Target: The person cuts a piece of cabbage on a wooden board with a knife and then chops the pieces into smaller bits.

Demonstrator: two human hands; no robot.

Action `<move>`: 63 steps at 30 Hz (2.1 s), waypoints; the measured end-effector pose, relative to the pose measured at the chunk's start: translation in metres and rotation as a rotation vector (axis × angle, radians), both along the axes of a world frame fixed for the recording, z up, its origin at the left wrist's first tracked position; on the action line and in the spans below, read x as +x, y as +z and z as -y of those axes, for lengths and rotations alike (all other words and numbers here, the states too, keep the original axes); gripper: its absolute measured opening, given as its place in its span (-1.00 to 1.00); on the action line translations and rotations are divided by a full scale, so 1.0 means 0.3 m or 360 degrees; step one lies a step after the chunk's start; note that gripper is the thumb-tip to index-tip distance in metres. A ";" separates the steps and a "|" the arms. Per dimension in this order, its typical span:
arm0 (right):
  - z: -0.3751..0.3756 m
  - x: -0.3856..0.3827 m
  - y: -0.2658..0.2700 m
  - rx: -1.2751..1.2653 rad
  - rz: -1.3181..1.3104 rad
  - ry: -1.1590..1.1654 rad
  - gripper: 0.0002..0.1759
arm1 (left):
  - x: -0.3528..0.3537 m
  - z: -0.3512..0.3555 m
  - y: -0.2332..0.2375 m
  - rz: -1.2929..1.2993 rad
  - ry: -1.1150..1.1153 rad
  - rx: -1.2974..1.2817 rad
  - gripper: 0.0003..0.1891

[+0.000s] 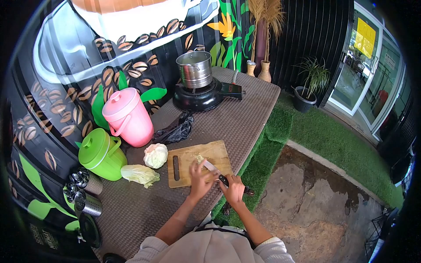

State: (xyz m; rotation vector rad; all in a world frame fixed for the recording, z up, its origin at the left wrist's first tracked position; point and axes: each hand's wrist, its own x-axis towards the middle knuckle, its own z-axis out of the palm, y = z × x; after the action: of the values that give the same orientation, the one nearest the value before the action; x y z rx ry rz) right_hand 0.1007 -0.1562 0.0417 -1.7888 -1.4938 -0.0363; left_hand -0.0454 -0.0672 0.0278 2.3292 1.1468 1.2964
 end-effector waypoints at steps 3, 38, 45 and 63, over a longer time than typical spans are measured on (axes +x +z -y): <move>-0.011 -0.002 0.006 0.0033 -0.0033 0.0017 -0.73 | 0.003 0.080 0.004 -0.0309 -0.0233 0.0038 -0.68; -0.058 0.033 -0.074 -0.0079 -0.0575 -0.0105 -0.66 | -0.098 -0.115 -0.028 -0.0013 0.0621 -0.0165 -0.90; -0.061 0.010 -0.085 -0.0157 -0.0592 -0.0110 -0.63 | -0.108 -0.137 -0.017 -0.0027 0.0432 -0.0356 -0.82; -0.242 0.051 -0.143 -0.0061 -0.0711 -0.0133 -0.60 | -0.111 -0.191 -0.096 0.0072 0.0609 -0.0852 -0.37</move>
State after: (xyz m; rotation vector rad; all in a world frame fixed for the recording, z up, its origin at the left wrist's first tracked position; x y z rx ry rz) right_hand 0.1160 -0.0835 -0.0014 -1.7455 -1.1061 0.3313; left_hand -0.0787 -0.0099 -0.0009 1.7411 1.7304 0.9721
